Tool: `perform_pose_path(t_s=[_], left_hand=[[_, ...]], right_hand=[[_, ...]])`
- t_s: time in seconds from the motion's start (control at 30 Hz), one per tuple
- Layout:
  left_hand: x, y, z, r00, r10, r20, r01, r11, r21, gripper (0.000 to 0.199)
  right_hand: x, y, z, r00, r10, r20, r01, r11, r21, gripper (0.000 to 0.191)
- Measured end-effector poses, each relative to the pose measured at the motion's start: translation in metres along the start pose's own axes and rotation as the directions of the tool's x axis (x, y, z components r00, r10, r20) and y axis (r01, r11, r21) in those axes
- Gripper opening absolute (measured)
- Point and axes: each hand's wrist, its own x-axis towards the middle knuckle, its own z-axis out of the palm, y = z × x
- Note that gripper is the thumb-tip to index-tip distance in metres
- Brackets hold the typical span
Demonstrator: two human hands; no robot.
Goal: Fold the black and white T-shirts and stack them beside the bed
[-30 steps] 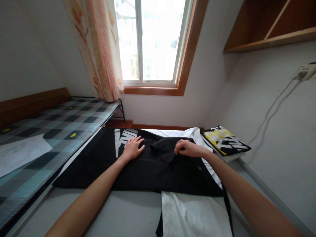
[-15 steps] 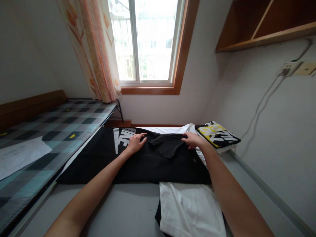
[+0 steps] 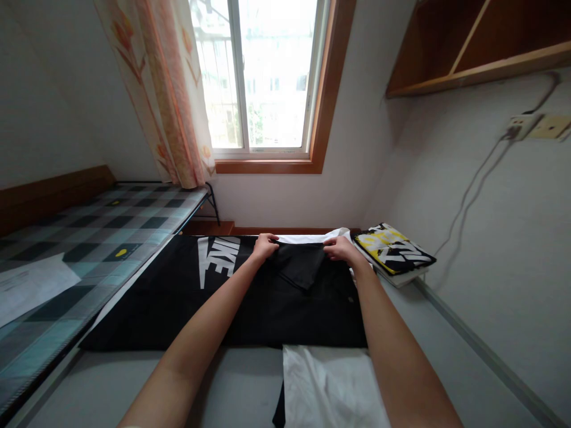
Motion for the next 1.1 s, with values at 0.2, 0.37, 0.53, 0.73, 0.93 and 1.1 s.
perform_pose_path(t_s=[0.2, 0.37, 0.53, 0.73, 0.93, 1.1], left_hand=[[0.014, -0.002, 0.015, 0.994, -0.015, -0.112, 0.011, 0.999, -0.037, 0.035], [0.016, -0.008, 0.022, 0.991, 0.028, -0.132, -0.035, 0.998, -0.049, 0.030], [0.010, -0.008, 0.015, 0.996, 0.069, -0.051, -0.070, 0.997, -0.030, 0.029], [0.009, 0.000, 0.000, 0.988, 0.130, 0.088, -0.132, 0.991, 0.014, 0.040], [0.013, 0.003, -0.010, 0.967, 0.160, 0.197, -0.169, 0.985, 0.030, 0.042], [0.012, 0.002, -0.009, 0.969, 0.136, 0.204, -0.168, 0.975, 0.146, 0.047]], right_hand=[[0.011, 0.022, 0.020, 0.965, -0.036, -0.261, 0.077, 0.986, 0.150, 0.048], [0.018, 0.035, 0.024, 0.931, -0.042, -0.363, 0.097, 0.986, 0.134, 0.045], [0.019, 0.032, 0.023, 0.933, -0.114, -0.342, 0.130, 0.991, 0.025, 0.036], [0.012, 0.024, 0.027, 0.942, -0.246, -0.227, 0.229, 0.968, -0.099, 0.032], [0.000, 0.009, 0.023, 0.985, -0.170, 0.042, 0.174, 0.976, -0.128, 0.059], [-0.008, 0.000, 0.020, 0.987, 0.051, 0.153, -0.025, 0.986, -0.167, 0.079]])
